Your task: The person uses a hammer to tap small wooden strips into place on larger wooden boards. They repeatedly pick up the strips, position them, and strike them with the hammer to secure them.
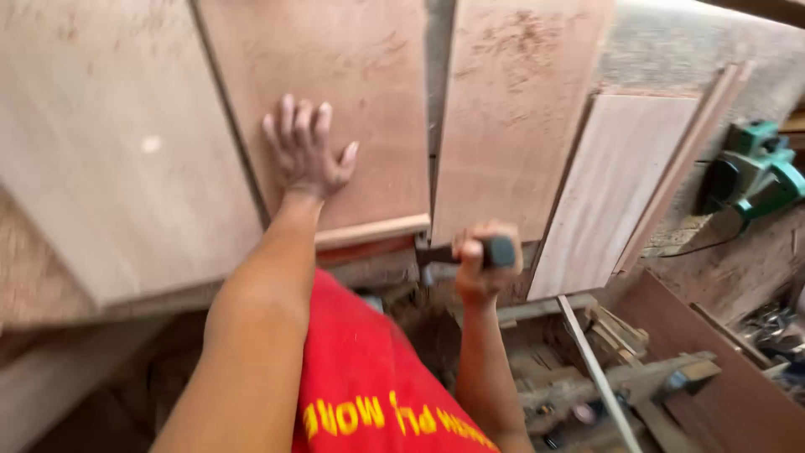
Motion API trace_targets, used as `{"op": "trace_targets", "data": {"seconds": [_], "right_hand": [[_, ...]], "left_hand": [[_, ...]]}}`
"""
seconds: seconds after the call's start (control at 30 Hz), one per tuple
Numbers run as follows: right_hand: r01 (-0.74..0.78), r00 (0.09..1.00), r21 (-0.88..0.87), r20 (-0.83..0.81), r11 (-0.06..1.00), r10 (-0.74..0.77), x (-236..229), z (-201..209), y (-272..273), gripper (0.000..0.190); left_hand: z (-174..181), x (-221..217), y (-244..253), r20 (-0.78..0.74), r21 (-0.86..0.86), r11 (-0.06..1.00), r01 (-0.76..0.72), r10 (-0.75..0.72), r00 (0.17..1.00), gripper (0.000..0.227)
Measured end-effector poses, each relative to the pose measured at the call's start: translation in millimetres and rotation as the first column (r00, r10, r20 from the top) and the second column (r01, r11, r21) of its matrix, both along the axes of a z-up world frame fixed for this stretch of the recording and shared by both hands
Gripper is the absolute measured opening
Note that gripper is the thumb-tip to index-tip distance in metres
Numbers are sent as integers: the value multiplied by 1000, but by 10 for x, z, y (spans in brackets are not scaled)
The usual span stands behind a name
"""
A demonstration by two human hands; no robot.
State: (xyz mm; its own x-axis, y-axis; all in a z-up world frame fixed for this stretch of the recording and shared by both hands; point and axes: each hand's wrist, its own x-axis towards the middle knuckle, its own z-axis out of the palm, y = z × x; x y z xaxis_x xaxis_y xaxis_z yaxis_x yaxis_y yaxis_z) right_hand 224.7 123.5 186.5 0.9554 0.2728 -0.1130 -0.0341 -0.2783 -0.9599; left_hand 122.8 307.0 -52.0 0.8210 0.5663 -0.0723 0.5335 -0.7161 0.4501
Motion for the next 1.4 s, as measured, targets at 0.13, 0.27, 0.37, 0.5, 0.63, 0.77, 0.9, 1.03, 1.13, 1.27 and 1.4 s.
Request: {"op": "trace_targets", "data": {"seconds": [0.13, 0.27, 0.37, 0.5, 0.63, 0.77, 0.9, 1.03, 1.13, 1.27, 1.4], "right_hand": [[-71, 990, 132, 132, 989, 54, -30, 88, -76, 39], [-90, 983, 142, 170, 986, 66, -173, 169, -132, 41], [-107, 984, 134, 156, 985, 85, -205, 247, -72, 41], [-51, 976, -20, 213, 999, 54, -127, 60, 57, 30], [-147, 970, -283, 145, 948, 193, 5, -210, 455, 26], [-251, 964, -310, 3, 917, 265, 73, -365, 1173, 29], [-272, 960, -362, -45, 892, 275, 50, -557, 1487, 34], [-319, 924, -143, 175, 937, 341, -146, 16, 1319, 24], [-376, 903, 13, 230, 926, 363, -445, 83, 747, 27], [-411, 899, 206, 252, 888, 357, -777, 323, 145, 28], [-331, 924, 290, 291, 898, 247, -913, 546, -234, 32]], "left_hand": [[-85, 267, 168, 53, 44, 999, -10, 8, 999, 80], [-101, 168, 98, 58, 45, 999, -9, 6, 998, 81], [-84, 103, 69, 17, 2, 1000, -7, 7, 1000, 82], [-76, 204, 119, 41, 11, 1000, -17, 16, 999, 82], [-74, 203, 114, 89, 21, 1000, -11, 10, 996, 84], [-85, 150, 102, 48, 3, 1000, -26, 25, 999, 84], [-329, 167, 85, 19, 97, 995, -35, 33, 999, 78], [-127, 107, 67, 50, 51, 998, -41, 39, 998, 77], [-66, 223, 142, 63, -56, 998, -40, 43, 997, 83], [-105, 164, 127, 22, -54, 998, -24, 26, 999, 84], [-203, 164, 132, 19, -19, 1000, -11, 12, 1000, 81]]}}
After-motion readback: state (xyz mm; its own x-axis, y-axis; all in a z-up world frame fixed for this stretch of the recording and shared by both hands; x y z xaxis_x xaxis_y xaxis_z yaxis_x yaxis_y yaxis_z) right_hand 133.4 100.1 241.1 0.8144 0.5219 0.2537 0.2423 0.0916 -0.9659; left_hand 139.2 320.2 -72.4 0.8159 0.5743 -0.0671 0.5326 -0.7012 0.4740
